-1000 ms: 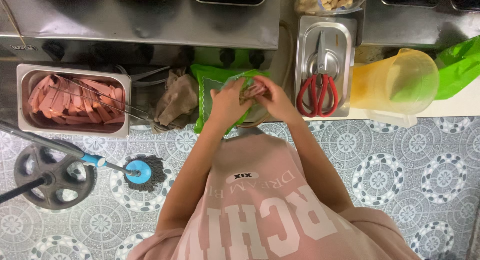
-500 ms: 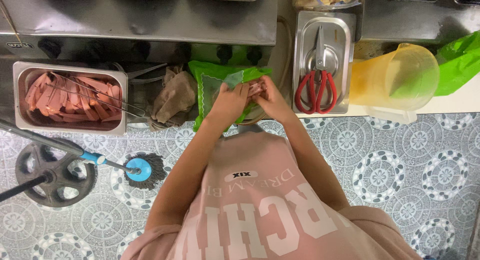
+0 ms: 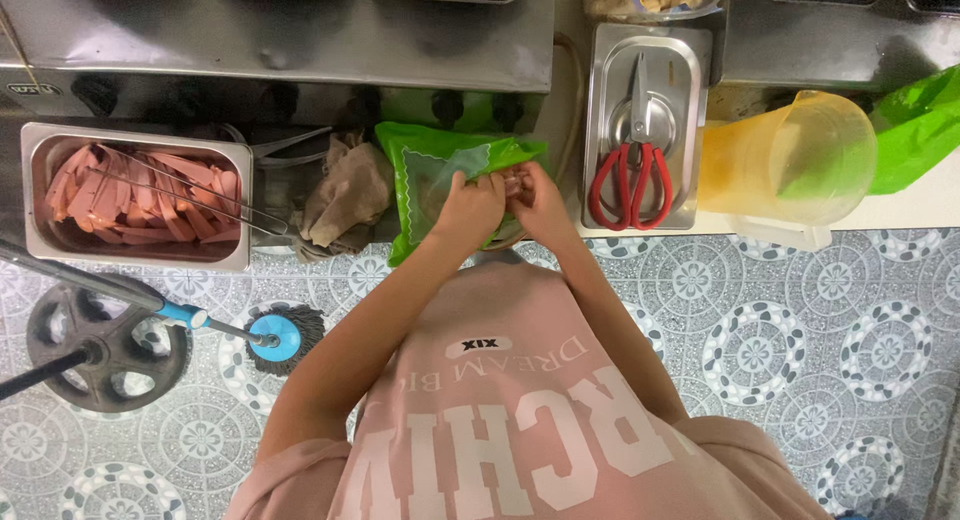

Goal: The person adds ingredients to black clay pots on a gas stove, placing vegetables, sausage slices, and meatballs from a green plastic bag into the pots by hand and with tongs, then ties the empty green bag. The pots already contain noodles, cabbage, corn, and mushrooms as the person portions meat into each one.

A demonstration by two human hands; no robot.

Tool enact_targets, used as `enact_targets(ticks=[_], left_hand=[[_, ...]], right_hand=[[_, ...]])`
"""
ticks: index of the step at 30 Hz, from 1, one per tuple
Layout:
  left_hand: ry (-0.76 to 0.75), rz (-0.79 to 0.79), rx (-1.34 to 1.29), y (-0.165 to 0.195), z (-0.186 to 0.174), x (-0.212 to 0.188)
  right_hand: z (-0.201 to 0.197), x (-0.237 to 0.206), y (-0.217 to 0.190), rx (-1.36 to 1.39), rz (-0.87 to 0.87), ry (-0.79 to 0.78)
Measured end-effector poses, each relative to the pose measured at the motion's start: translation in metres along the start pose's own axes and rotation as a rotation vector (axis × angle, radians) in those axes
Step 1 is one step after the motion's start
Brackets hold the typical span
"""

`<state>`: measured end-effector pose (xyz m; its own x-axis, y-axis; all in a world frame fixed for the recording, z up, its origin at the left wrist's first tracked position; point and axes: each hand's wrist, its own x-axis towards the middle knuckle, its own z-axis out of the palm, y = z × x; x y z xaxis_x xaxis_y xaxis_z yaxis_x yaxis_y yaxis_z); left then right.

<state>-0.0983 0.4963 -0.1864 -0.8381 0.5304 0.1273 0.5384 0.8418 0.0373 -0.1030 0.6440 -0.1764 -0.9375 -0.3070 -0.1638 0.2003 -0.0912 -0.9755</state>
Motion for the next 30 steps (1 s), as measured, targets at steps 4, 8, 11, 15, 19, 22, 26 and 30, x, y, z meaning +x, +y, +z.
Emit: enact_targets(ticks=[4, 8, 11, 15, 19, 22, 26, 30], left_hand=[[0.067, -0.056, 0.034, 0.008, 0.006, 0.002], [0.125, -0.076, 0.029, 0.009, 0.009, 0.0], [0.113, -0.07, 0.007, 0.01, 0.009, 0.001], [0.09, -0.049, 0.015, 0.012, 0.011, 0.002], [-0.002, -0.054, -0.034, 0.011, 0.015, 0.002], [-0.079, -0.037, -0.051, 0.009, 0.013, 0.004], [-0.232, -0.169, -0.376, 0.004, 0.004, 0.012], [-0.209, -0.186, -0.53, -0.001, -0.011, 0.013]], right_hand=[[-0.001, -0.001, -0.005, -0.084, -0.009, 0.024], [0.002, -0.005, -0.004, -0.148, -0.004, 0.068], [0.004, -0.007, 0.0, -0.177, 0.026, 0.105], [0.0, -0.007, 0.005, -0.165, 0.017, 0.099], [-0.003, -0.006, 0.005, -0.195, 0.026, 0.102], [-0.002, -0.007, 0.004, -0.181, 0.013, 0.097], [0.004, -0.008, -0.001, -0.195, 0.021, 0.207], [0.012, -0.005, -0.004, 0.016, 0.094, 0.342]])
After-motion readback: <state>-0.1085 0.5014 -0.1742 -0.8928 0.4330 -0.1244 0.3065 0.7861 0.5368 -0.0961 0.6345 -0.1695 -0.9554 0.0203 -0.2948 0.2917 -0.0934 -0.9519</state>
